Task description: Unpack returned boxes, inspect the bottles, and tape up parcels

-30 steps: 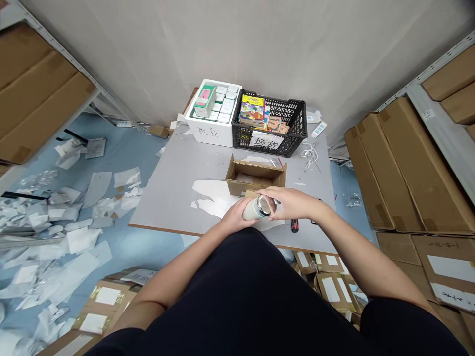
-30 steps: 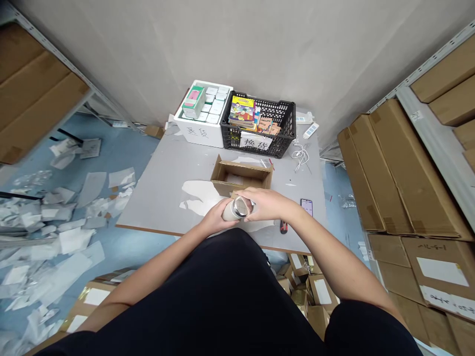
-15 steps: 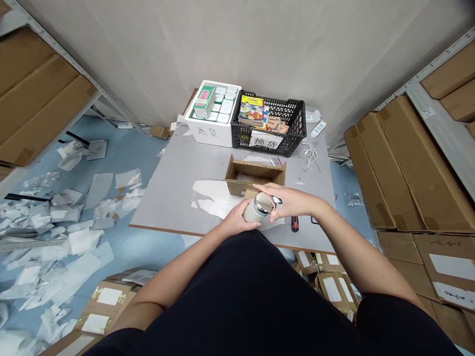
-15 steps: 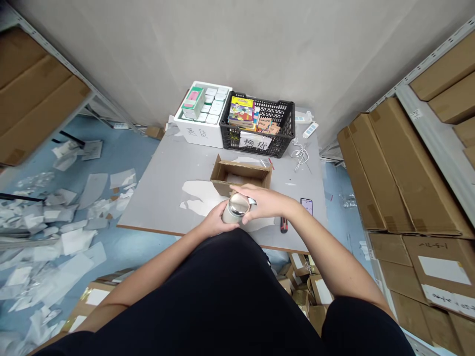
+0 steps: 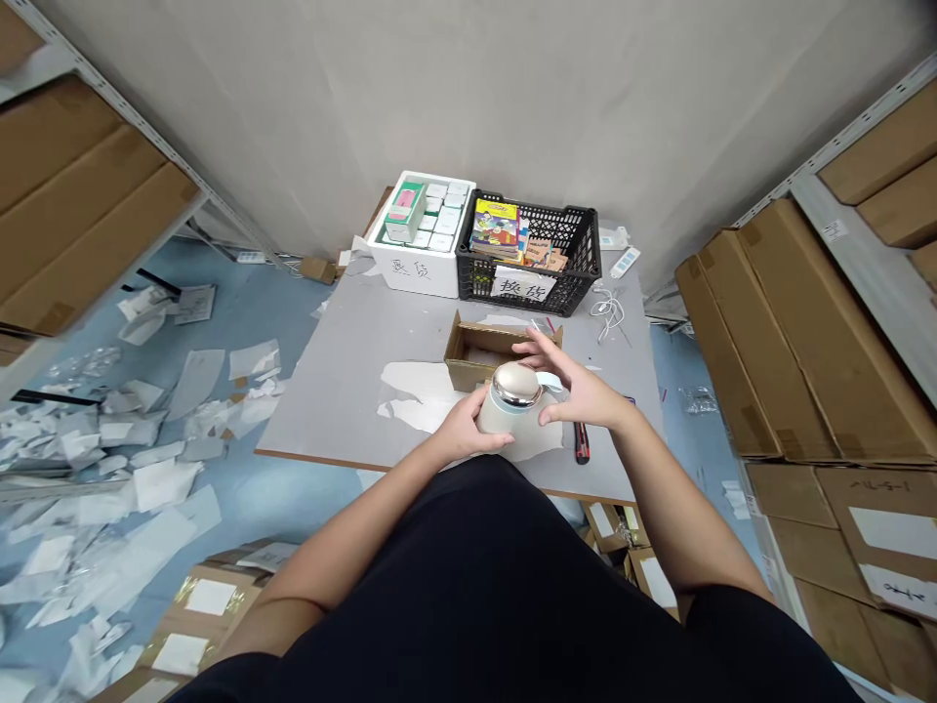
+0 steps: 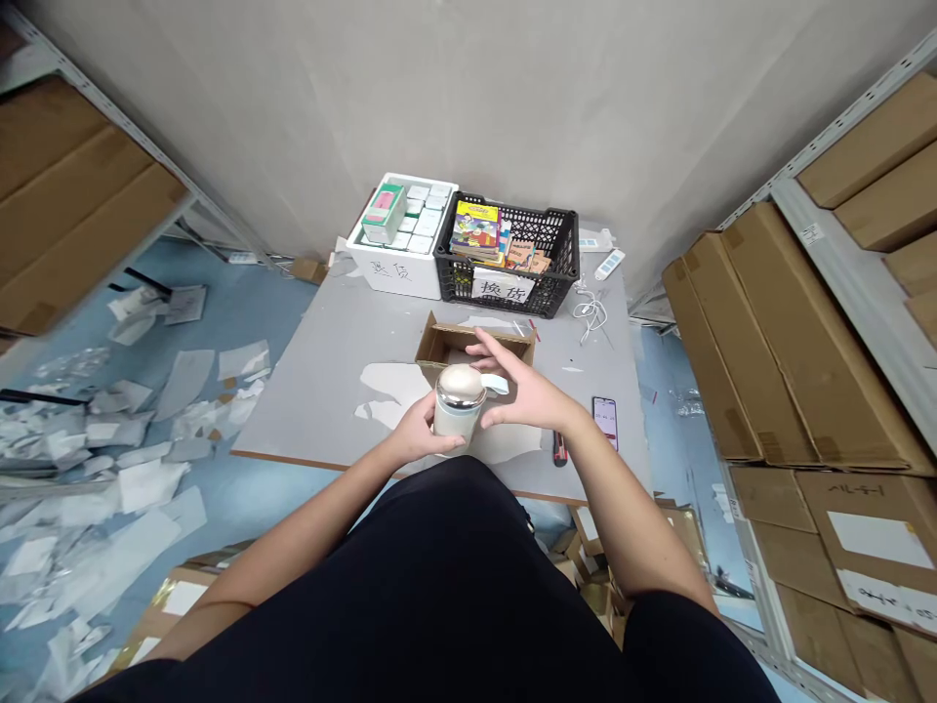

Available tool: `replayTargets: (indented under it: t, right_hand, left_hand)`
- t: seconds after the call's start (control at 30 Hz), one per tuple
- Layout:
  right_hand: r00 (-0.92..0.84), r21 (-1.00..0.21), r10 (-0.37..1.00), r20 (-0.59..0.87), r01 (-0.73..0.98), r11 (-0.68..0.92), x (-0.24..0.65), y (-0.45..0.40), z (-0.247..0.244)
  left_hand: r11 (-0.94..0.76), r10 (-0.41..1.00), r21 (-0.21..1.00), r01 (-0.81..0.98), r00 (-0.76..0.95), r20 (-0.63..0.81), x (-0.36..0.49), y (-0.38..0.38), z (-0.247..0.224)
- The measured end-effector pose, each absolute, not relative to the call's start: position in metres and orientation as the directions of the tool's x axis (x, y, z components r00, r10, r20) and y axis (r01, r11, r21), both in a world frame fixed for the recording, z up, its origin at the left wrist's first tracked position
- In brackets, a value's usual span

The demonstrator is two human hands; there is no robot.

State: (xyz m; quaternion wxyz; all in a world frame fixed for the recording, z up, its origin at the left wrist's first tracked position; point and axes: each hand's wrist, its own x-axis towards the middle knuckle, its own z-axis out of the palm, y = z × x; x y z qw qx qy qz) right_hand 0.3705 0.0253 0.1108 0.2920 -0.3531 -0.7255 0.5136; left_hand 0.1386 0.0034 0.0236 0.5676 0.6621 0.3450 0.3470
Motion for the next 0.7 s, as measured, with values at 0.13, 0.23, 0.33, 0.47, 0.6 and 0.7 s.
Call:
replayTargets:
  t: [0.13,0.23,0.33,0.47,0.6,0.7]
  right_hand:
    - [-0.549,-0.992,0.834,0.050,0.073,0.107,0.362,0.023,0.091]
    - [-0.500,-1.000,0.866,0.007,0.020,0.019,0.347,0.017,0.079]
    - [-0.352,-0.999,0.936,-0.017,-0.034,-0.031,0.334,0.012,0.075]
    - [-0.150,-0.995,0.989,-0.011,-0.097,-0.026,0.325,0.009,0.082]
    - [-0.059,-0.989,0.998,0.018,-0.149,0.009,0.322,0.007,0.089]
    - [-0.165,-0.979,0.986,-0.002,-0.199,-0.036,0.326,0.007,0.094]
  left_hand:
    - [-0.069,0.831,0.998,-0.005,0.553,0.060,0.137,0.008,0.033]
    - [-0.027,0.799,0.999,-0.039,0.600,0.045,0.138,0.011,0.036]
    - [0.000,0.819,0.996,-0.094,0.571,0.054,0.141,0.012,0.032]
    - [-0.038,0.898,0.998,-0.041,0.438,0.052,0.147,0.007,0.021]
    - [0.056,0.925,0.997,-0.059,0.378,-0.030,0.149,0.001,0.015]
    - [0.212,0.859,0.950,-0.228,0.507,-0.070,0.147,0.001,0.019]
